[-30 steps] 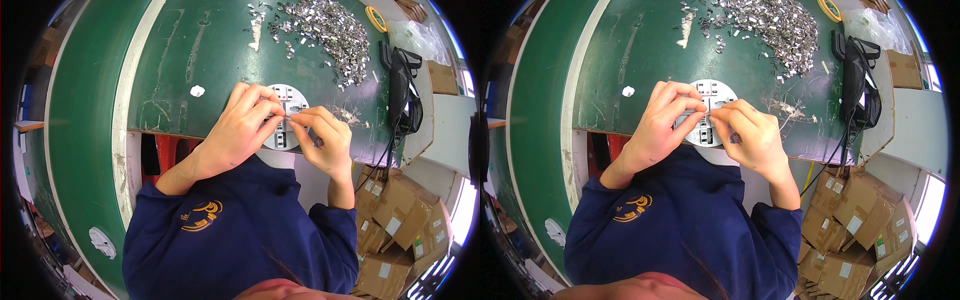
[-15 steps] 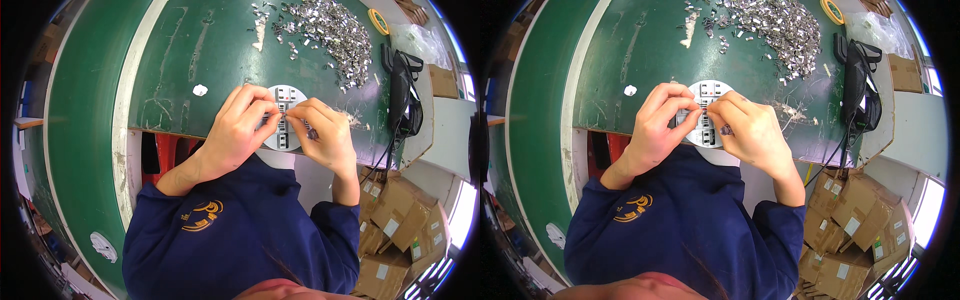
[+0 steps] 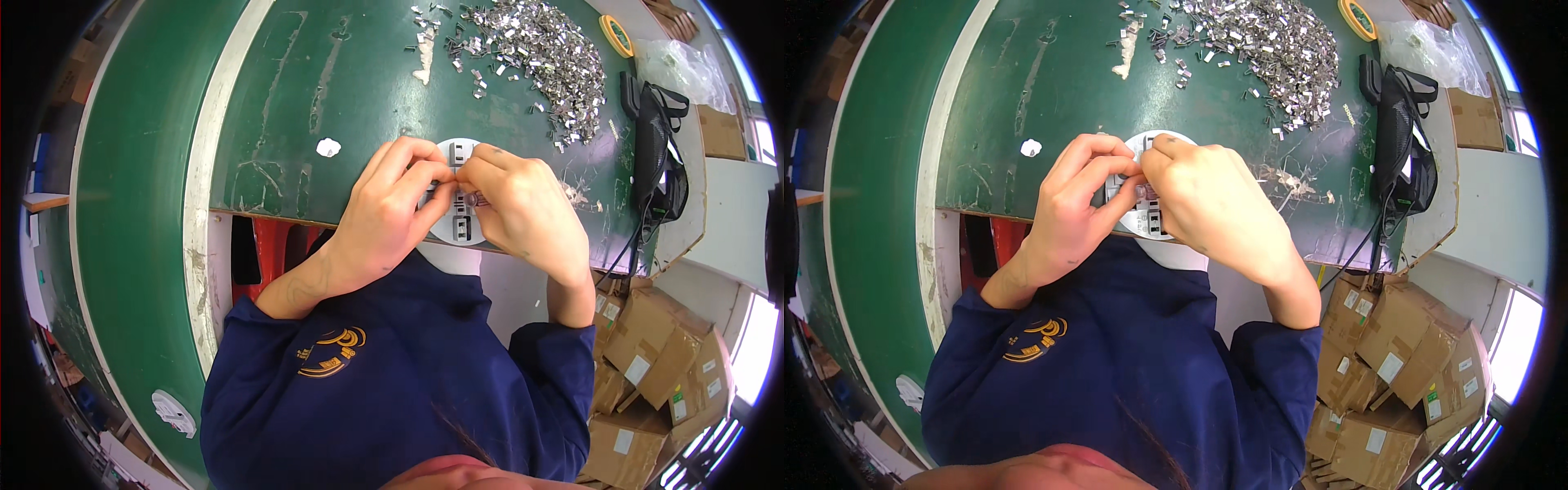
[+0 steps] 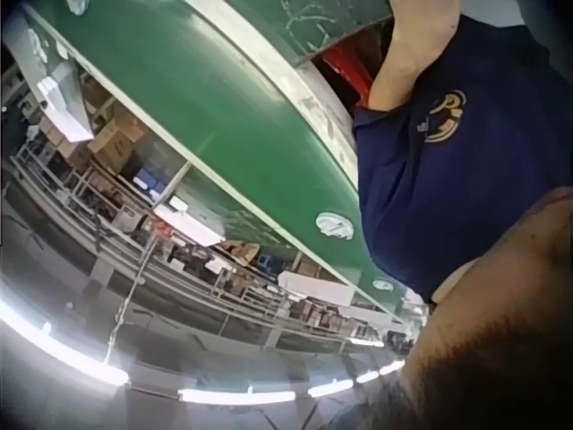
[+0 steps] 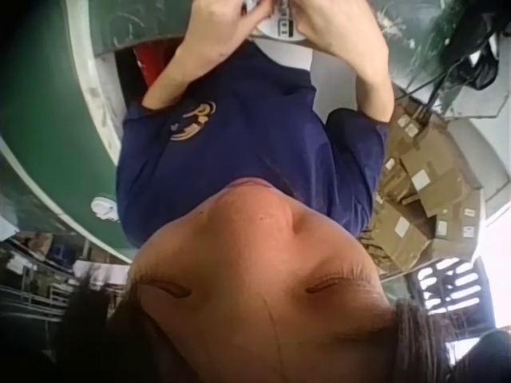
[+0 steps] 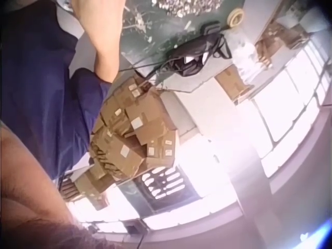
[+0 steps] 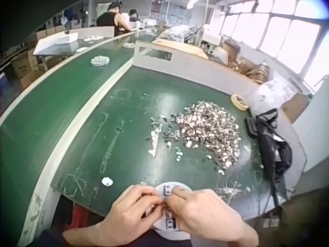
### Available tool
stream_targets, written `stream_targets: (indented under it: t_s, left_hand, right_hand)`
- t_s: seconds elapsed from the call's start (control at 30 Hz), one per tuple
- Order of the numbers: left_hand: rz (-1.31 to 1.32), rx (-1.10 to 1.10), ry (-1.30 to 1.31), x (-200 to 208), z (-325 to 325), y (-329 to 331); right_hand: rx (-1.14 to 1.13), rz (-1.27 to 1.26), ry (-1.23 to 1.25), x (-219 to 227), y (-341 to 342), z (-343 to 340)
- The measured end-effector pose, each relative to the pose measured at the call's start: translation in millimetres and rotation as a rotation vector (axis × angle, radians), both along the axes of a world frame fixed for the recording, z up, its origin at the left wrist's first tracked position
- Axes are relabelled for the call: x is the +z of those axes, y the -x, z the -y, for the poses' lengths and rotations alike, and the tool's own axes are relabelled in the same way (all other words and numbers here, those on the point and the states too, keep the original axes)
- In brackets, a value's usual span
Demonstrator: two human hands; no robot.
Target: Inserting small silver pins into a circular white plastic base at a manufacturing workbench.
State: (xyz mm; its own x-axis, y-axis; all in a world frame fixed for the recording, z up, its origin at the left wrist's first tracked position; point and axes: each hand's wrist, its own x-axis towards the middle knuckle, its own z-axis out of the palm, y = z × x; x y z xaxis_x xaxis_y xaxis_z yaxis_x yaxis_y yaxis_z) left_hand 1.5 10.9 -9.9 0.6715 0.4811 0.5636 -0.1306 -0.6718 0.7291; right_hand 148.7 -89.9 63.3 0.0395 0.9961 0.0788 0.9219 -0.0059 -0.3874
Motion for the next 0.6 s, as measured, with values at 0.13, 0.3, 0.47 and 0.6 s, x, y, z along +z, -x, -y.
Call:
stream_targets:
  t_s: [0.13, 0.3, 0.47, 0.6]
  left_hand:
    - [-0.001, -0.031, 0.052, -1.0, 0.1, 1.0]
    - [-0.028, -0.03, 0.081, 1.4, -2.0, 1.7]
    - [-0.038, -0.029, 0.045, 2.7, -3.6, 1.7]
    - [-0.051, -0.044, 0.067, 1.7, -4.3, 3.0]
  right_hand:
    - [-0.034, -0.121, -0.017, -1.0, -3.0, 4.7]
    - [-0.08, -0.181, -0.032, -3.6, -2.1, 4.9]
    - [0.005, -0.052, -0.001, -2.5, 1.1, 1.9]
    - [0.02, -0.107, -0.041, -5.6, -0.4, 1.5]
